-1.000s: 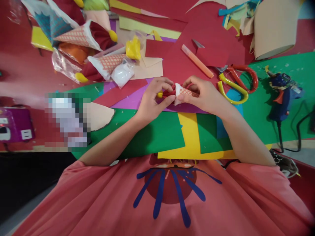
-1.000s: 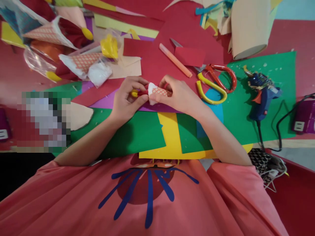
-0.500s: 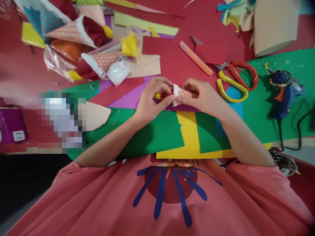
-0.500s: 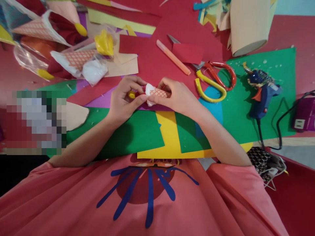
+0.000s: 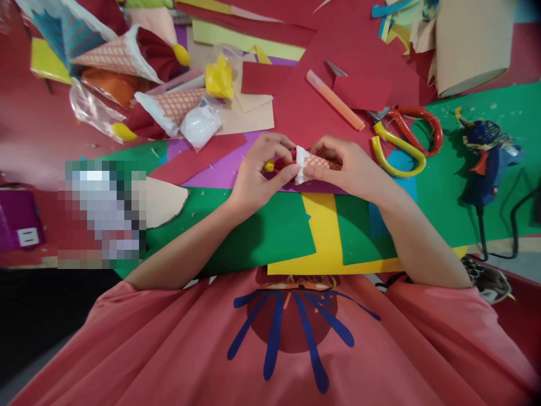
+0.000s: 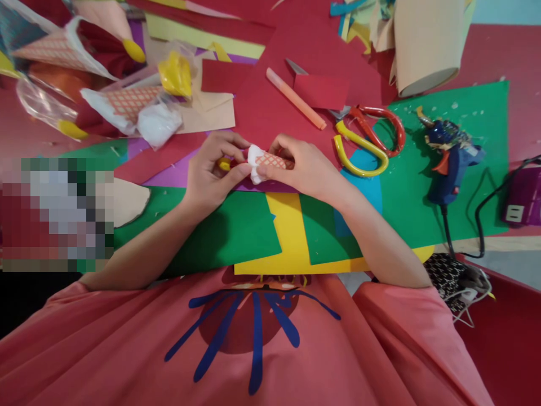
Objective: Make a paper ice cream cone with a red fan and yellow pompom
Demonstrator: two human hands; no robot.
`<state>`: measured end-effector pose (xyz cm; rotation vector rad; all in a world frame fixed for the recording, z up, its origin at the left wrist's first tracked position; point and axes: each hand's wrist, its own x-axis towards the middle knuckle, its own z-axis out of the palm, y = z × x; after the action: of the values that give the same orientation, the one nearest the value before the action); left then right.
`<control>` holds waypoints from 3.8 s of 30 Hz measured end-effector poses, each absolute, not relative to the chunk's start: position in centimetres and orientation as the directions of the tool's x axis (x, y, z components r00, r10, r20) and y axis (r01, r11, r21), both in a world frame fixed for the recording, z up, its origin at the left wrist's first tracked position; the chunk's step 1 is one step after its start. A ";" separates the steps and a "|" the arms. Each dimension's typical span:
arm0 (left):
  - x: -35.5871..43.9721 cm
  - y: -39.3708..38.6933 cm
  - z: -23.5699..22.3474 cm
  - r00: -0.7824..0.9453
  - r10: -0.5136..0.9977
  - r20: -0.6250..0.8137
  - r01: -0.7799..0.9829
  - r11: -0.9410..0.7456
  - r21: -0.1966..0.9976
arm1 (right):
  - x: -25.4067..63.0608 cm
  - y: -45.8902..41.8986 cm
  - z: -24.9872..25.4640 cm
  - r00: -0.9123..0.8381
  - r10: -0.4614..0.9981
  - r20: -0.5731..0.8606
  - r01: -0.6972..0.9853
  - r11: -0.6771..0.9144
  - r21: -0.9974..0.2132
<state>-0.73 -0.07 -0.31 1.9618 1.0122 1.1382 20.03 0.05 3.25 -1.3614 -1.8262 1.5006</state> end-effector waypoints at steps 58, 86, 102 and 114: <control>-0.8 -0.9 0.6 0.383 0.744 0.548 0.391 -0.668 0.633 | 20.1 -0.1 4.8 -0.420 0.868 -0.264 0.548 0.010 -0.837; -0.9 -0.8 0.5 0.372 0.776 0.509 0.393 -0.629 0.671 | 20.3 0.0 4.5 -0.443 0.854 -0.274 0.527 0.001 -0.850; -1.2 -0.3 0.7 0.300 0.849 0.435 0.294 -0.516 0.805 | 20.8 0.5 4.8 -0.493 0.807 -0.324 0.321 -0.178 -0.930; -1.4 1.0 -1.9 0.242 0.935 0.259 -0.176 -0.220 0.959 | 18.7 -0.5 3.4 -0.425 0.790 -0.442 -0.222 -0.564 -0.795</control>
<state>-1.40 1.03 -1.89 1.3859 0.7787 1.2450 18.71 -0.45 3.41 -1.1156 -0.8744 2.0313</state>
